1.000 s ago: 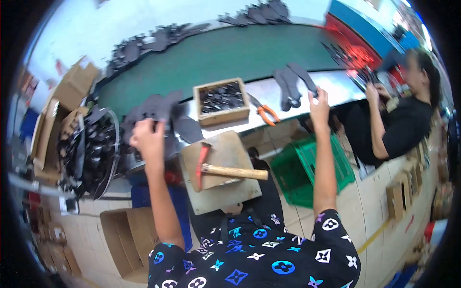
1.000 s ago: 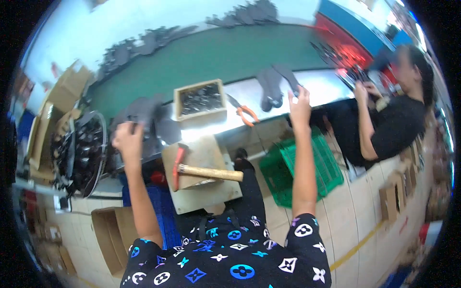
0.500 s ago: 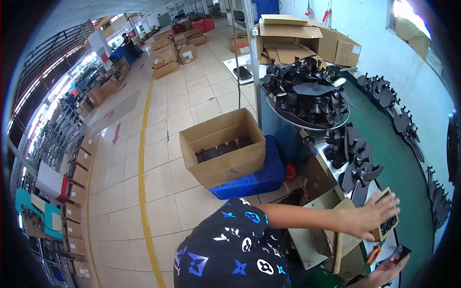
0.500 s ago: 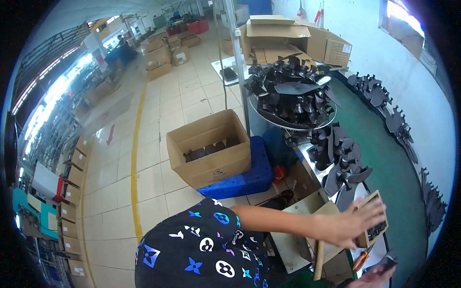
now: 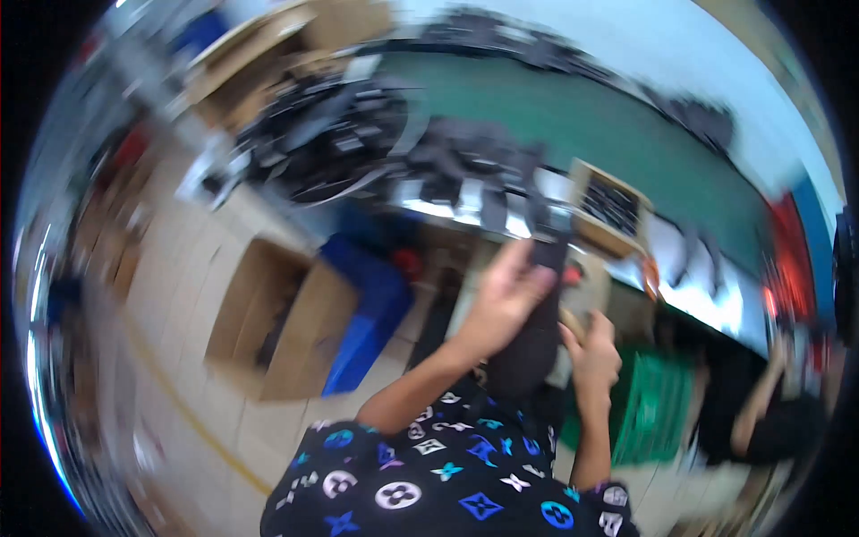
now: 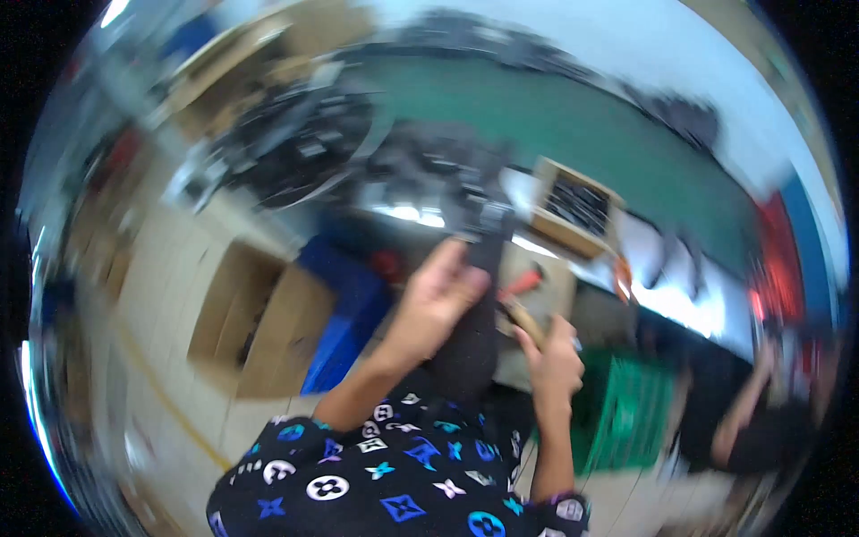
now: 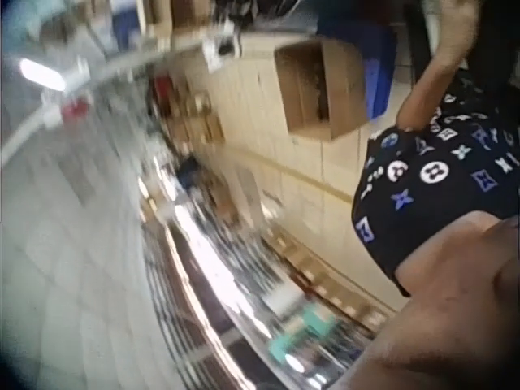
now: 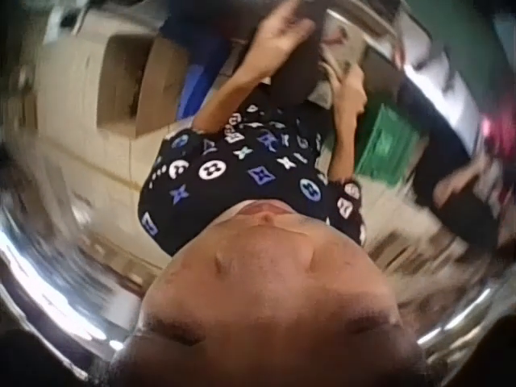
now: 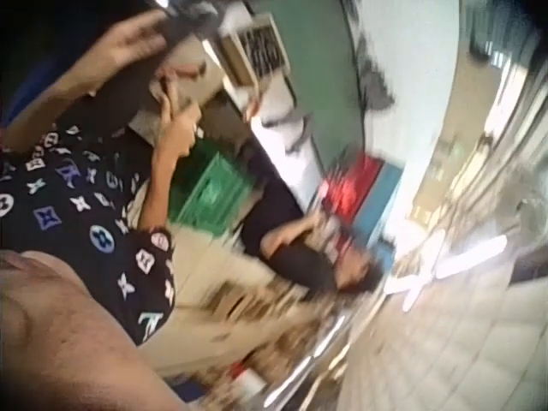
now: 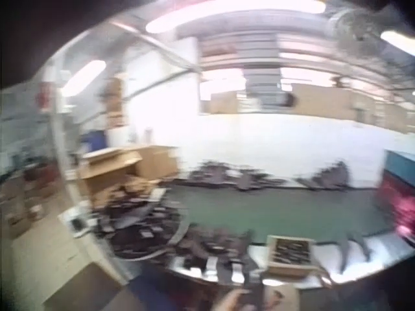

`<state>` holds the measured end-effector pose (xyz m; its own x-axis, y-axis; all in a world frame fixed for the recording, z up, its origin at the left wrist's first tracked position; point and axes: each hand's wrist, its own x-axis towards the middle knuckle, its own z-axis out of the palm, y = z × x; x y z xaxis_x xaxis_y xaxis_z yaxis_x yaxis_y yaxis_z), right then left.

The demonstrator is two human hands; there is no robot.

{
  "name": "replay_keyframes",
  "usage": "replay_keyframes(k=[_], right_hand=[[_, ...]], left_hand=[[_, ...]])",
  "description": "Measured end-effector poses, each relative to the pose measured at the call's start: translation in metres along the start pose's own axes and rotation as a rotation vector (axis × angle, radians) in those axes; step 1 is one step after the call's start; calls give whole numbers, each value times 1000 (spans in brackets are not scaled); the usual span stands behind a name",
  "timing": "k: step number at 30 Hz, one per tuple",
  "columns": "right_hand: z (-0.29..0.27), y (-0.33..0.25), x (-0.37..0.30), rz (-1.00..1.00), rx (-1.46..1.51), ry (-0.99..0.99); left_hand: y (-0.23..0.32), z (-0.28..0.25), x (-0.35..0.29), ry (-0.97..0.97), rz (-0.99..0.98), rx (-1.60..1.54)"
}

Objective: Assembling shoe insoles by hammering components and packing them into a box.

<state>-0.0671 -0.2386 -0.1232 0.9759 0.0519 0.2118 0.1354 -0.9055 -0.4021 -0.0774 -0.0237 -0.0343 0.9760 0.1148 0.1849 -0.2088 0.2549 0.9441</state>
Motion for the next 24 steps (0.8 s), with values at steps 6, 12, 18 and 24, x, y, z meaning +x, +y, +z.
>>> replay_keyframes(k=[6,12,18,24], right_hand=[[-3,74,-43,178,273,163],[-21,116,-127,486,601,418],[-39,130,-140,729,1370,295],[-41,126,-112,625,1282,232]], left_hand=[[-72,34,25,-69,25,1189],[-77,41,80,-99,413,1362],[-125,67,240,-450,466,1828],[-131,61,278,-534,429,1654]])
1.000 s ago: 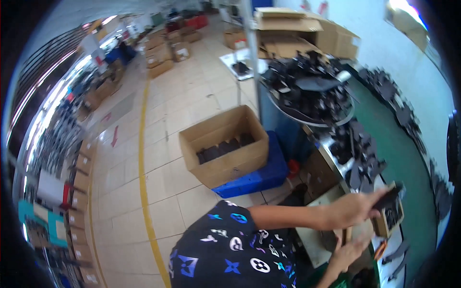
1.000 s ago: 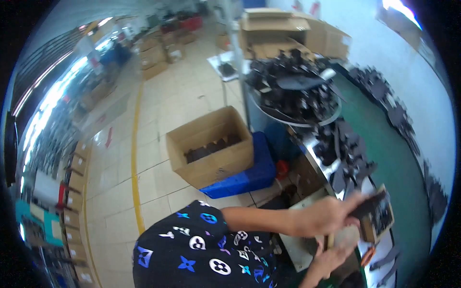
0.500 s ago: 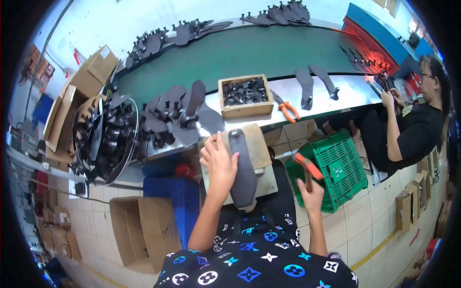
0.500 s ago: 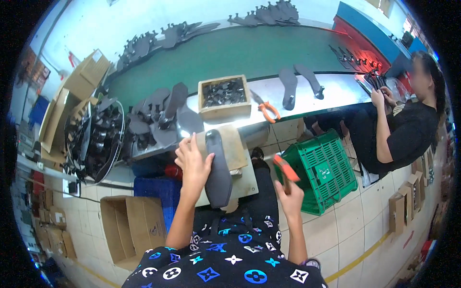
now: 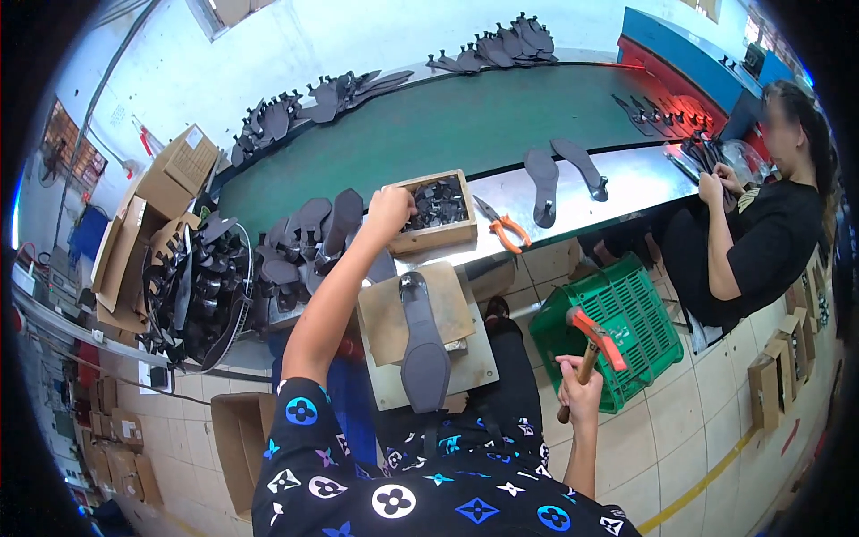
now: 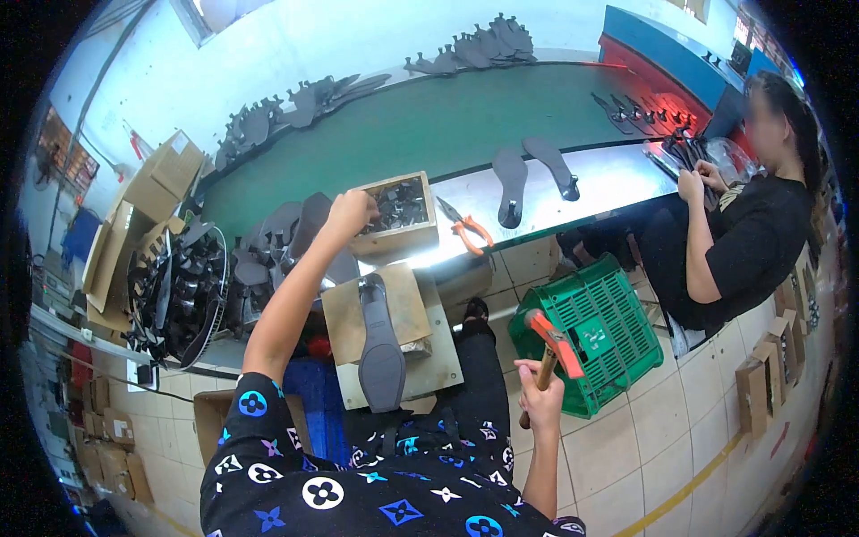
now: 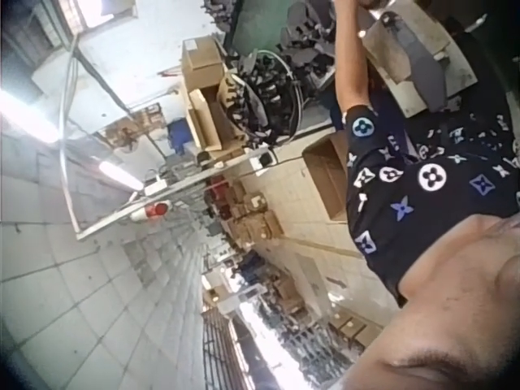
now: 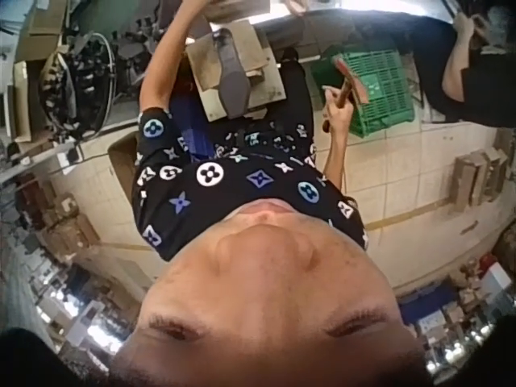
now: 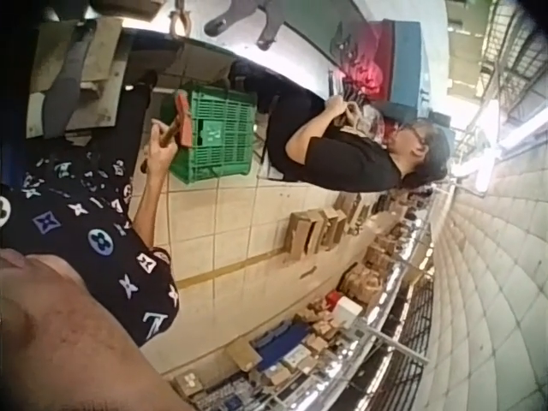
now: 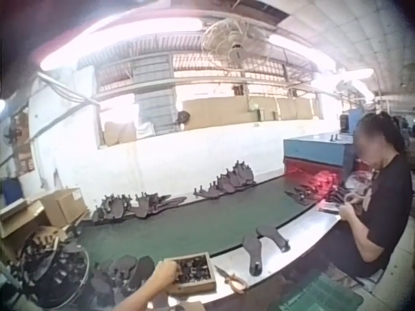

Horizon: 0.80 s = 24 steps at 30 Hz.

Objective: Assembling shoe insoles by hammering components and packing them into a box.

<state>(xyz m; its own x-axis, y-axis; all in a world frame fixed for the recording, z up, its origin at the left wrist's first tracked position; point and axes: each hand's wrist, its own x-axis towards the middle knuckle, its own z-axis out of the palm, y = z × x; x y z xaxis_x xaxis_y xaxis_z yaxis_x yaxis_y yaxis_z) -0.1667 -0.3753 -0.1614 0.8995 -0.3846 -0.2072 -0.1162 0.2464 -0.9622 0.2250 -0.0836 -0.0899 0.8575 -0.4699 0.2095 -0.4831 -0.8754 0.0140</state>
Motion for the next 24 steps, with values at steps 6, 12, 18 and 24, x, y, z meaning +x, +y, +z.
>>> replay_keyframes(k=[6,12,18,24], right_hand=[[44,-25,32,-44,25,-186],[80,-45,36,-156,-20,-253],[101,-71,39,-285,18,-273],[138,-123,44,-501,-3,-308]], left_hand=[[0,3,-9,-95,-37,11],[-4,-6,-2,-51,-49,-91],[9,-42,-31,99,-146,-618],[61,-108,-103,-103,-264,-1915]])
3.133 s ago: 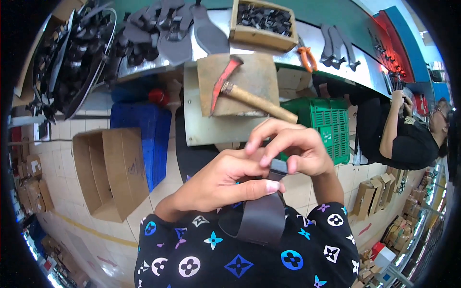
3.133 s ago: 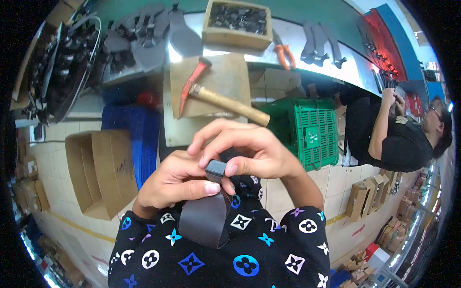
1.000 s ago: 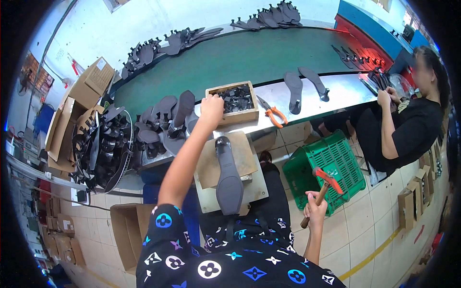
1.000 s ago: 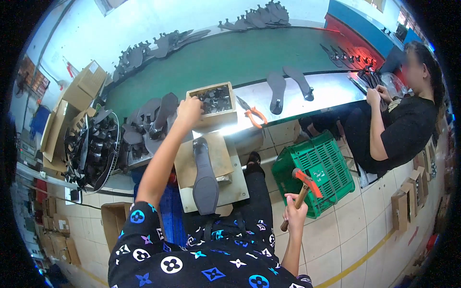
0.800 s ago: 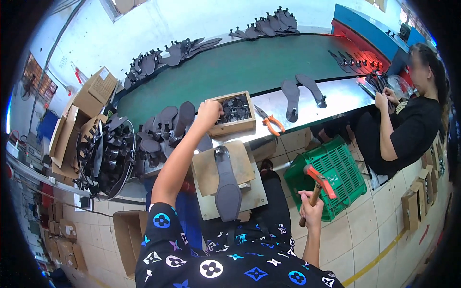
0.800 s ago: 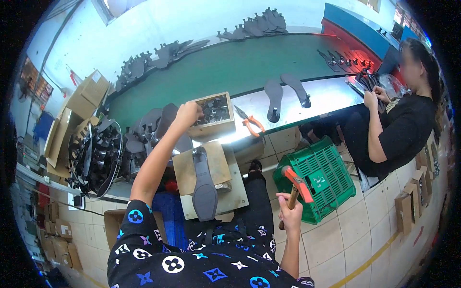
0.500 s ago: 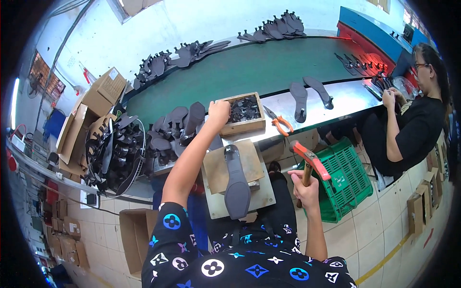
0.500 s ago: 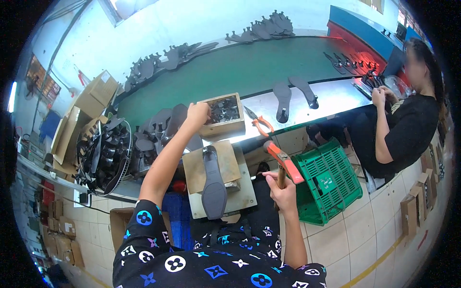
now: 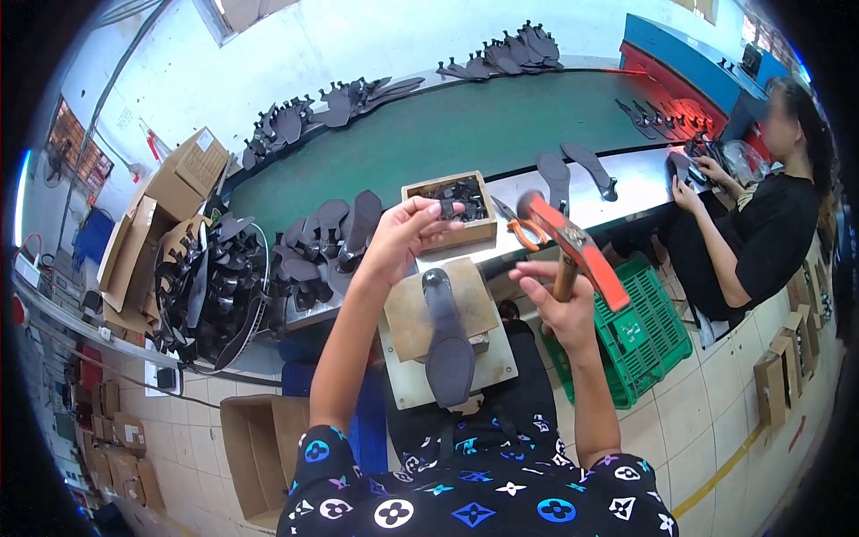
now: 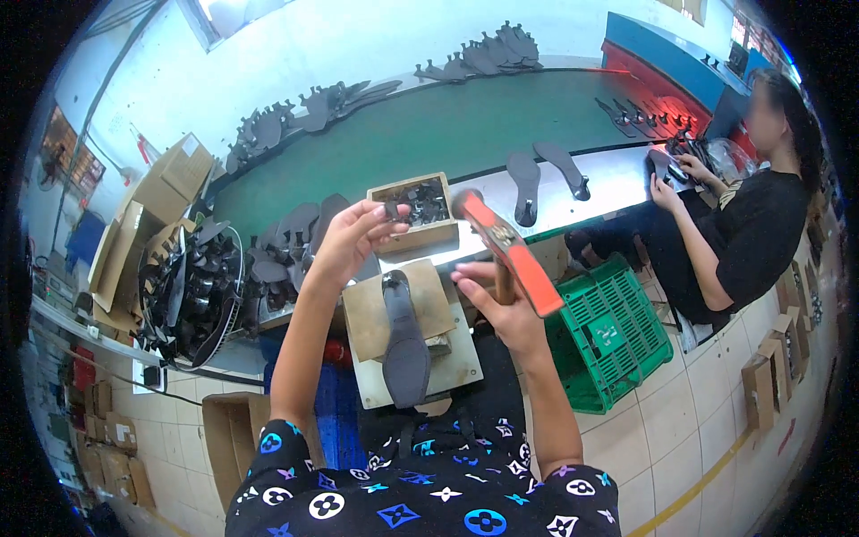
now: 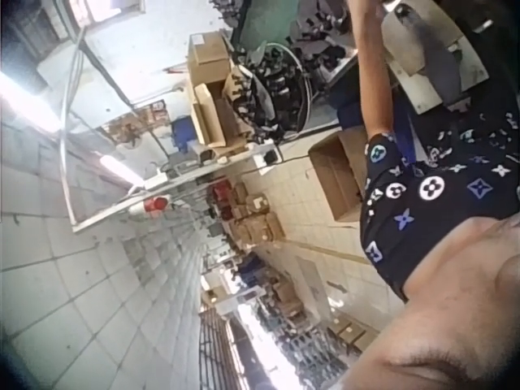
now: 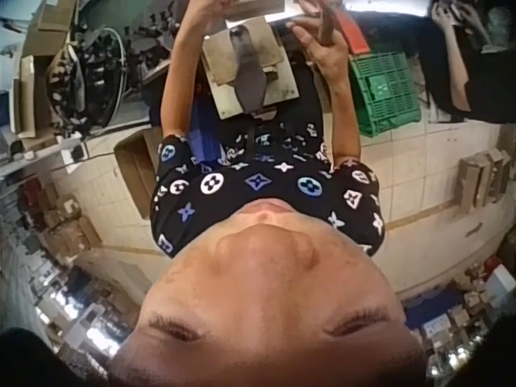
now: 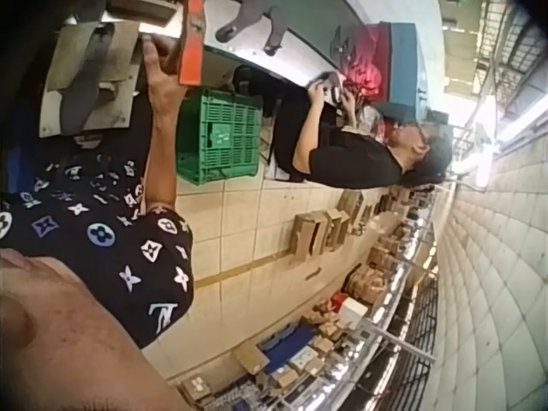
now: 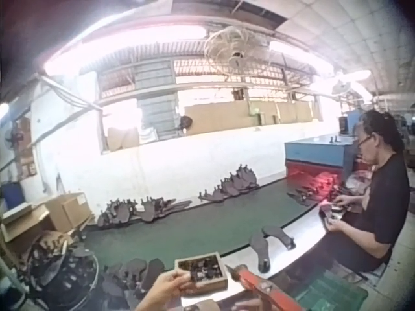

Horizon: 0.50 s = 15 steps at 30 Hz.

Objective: Assembling shoe insoles by hammering components and packing them into a box.

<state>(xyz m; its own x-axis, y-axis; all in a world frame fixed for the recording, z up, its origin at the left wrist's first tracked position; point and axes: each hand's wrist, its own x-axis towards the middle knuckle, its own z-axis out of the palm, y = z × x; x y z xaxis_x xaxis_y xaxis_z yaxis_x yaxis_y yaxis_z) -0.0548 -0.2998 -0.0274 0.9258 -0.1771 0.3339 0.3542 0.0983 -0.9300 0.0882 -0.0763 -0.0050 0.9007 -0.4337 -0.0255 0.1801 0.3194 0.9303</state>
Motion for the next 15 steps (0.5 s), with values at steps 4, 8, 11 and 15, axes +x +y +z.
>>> replay_keyframes(k=[4,8,11,15], right_hand=[[31,-27,7,-13,-19,-125],[53,-39,-7,91,72,-223],[61,-42,-18,91,154,-255],[61,-39,-26,270,251,-253]], left_hand=[[8,35,-67,-18,342,54],[6,59,-120,76,620,417],[4,65,-138,142,696,586],[2,62,-148,225,779,701]])
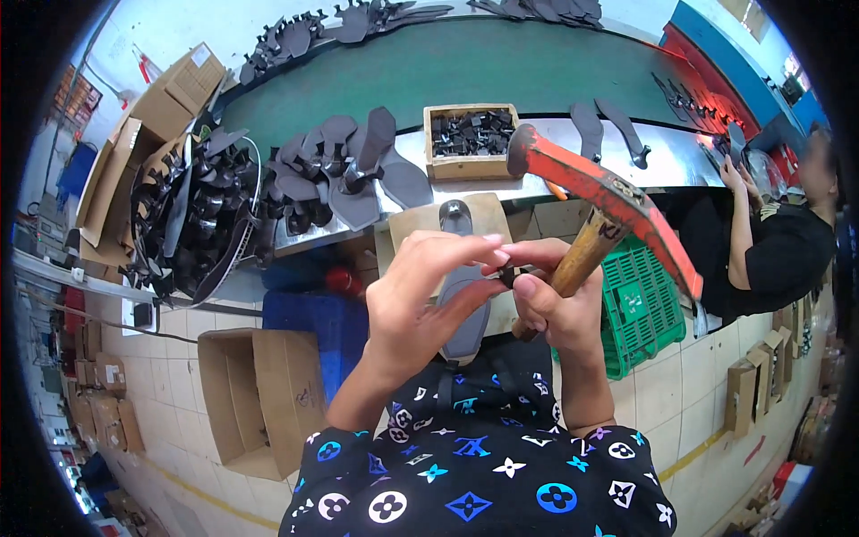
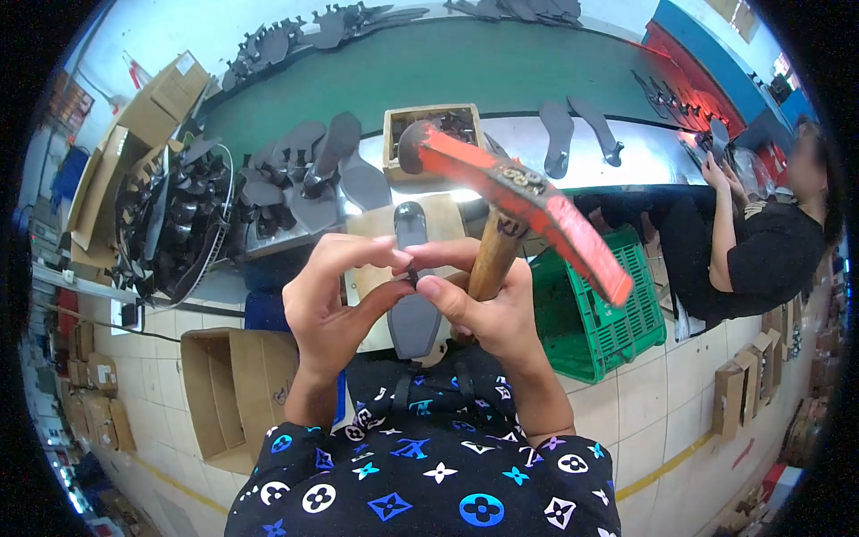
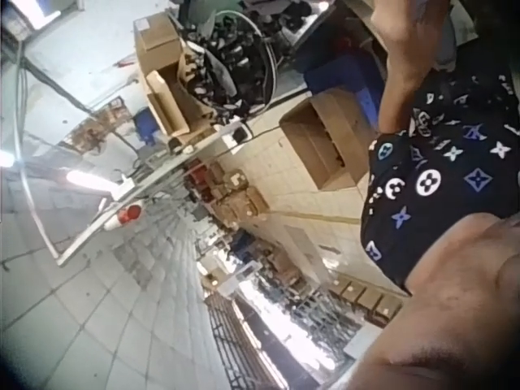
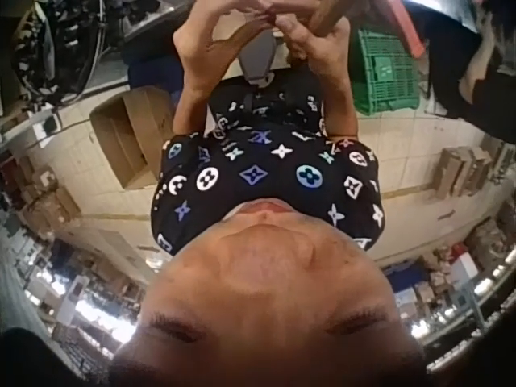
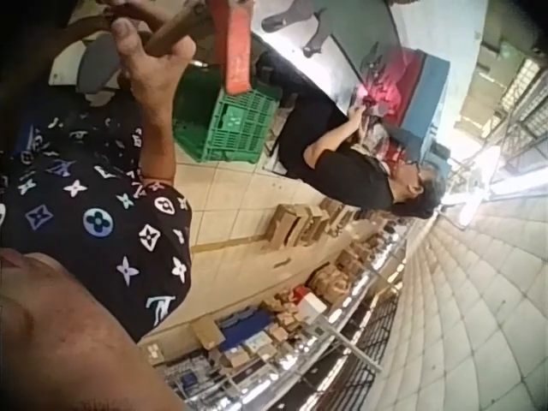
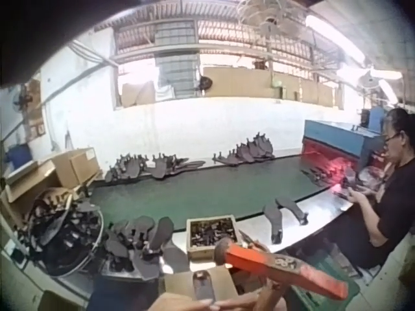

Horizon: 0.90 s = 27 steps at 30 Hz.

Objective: Assembling shoe insoles by hammering components and packing them into a box.

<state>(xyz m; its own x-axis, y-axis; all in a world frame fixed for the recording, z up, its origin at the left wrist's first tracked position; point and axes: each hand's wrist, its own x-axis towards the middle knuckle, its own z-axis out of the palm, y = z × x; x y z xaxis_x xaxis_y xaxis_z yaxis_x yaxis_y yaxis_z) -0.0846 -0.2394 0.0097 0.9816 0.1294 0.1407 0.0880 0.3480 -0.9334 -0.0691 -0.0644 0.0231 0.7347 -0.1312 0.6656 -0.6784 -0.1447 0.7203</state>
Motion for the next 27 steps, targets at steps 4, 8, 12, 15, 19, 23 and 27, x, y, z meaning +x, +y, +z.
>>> replay_keyframes(k=[4,8,12,15,19,23,27], right_hand=[[-9,14,8,17,-47,-14],[-22,42,46,-85,-364,123],[-36,69,92,-44,-493,29],[-47,83,109,-58,-577,-81],[-50,100,113,-56,-685,-151],[-47,105,113,-44,-705,-227],[-45,96,111,-256,-801,-296]], left_hand=[[-17,-4,-8,-109,106,236],[-86,3,4,0,-140,328],[-154,10,10,-179,-316,330],[-170,9,1,-200,-332,238],[-166,6,-11,-121,-345,205],[-165,2,-19,-119,-334,210],[-169,1,-21,-97,-343,145]])
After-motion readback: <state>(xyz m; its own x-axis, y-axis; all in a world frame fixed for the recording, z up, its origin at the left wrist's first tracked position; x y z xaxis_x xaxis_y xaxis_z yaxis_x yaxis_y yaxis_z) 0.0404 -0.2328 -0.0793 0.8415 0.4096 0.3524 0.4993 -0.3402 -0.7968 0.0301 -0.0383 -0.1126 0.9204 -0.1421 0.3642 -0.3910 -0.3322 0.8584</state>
